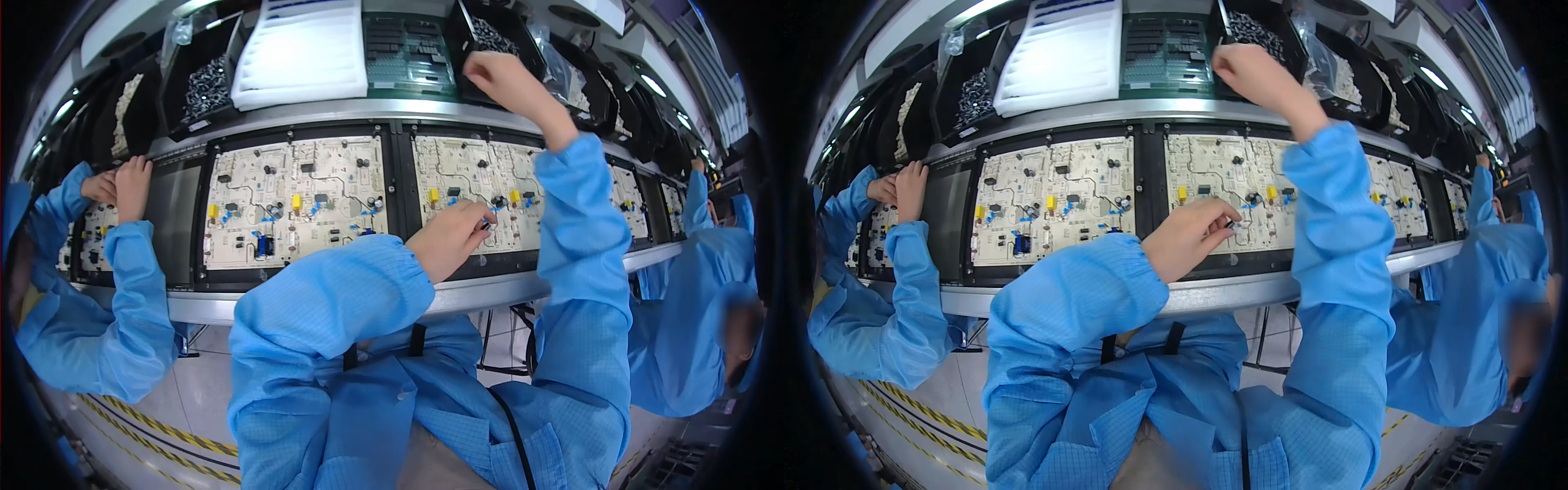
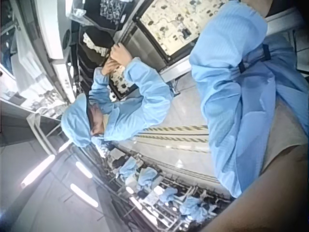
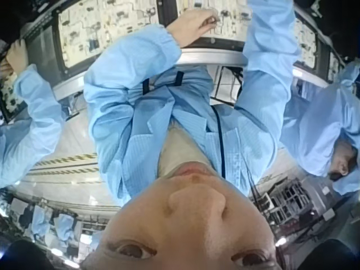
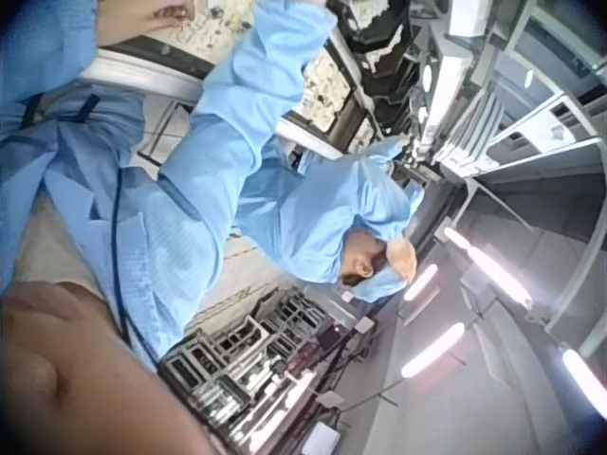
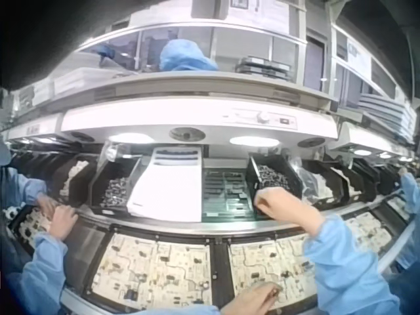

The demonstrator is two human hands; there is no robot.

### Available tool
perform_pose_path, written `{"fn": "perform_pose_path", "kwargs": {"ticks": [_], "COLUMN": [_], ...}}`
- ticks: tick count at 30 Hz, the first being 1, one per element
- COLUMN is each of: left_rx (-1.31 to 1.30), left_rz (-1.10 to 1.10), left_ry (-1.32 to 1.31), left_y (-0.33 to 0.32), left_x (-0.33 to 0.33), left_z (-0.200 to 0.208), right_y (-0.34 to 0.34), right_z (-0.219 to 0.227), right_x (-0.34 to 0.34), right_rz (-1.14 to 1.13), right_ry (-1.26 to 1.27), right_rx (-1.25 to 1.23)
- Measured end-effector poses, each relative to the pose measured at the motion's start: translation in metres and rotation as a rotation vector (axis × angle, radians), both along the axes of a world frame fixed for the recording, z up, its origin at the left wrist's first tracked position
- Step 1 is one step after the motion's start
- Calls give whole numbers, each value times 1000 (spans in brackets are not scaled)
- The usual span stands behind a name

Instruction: Manually place electronic components into a printed circuit board on a conveyor assembly line.

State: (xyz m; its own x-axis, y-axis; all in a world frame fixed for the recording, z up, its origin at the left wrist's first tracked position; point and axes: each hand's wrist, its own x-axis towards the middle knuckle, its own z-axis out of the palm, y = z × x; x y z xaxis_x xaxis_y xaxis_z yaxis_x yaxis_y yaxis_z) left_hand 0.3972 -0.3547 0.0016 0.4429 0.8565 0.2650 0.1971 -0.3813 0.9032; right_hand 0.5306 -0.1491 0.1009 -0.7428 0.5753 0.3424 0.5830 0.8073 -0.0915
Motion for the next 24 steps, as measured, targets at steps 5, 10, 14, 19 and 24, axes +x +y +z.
{"fn": "perform_pose_path", "kwargs": {"ticks": [5, 10, 14, 19, 24], "left_rx": [247, 350, 162, 133, 110], "left_rz": [154, 223, 209, 123, 28], "left_ry": [34, 88, 94, 141, 127], "left_y": [5, 13, 18, 14, 7], "left_x": [-6, -13, -18, -8, 15], "left_z": [-18, -13, -14, -9, -19], "right_y": [80, 107, 93, 89, 59], "right_z": [-55, -64, -68, -69, -58], "right_x": [-54, -55, -65, -43, -21], "right_rz": [-176, -195, -114, -102, 35], "right_ry": [-460, -513, -470, -281, 41], "right_rx": [106, 51, 126, 163, 20]}}
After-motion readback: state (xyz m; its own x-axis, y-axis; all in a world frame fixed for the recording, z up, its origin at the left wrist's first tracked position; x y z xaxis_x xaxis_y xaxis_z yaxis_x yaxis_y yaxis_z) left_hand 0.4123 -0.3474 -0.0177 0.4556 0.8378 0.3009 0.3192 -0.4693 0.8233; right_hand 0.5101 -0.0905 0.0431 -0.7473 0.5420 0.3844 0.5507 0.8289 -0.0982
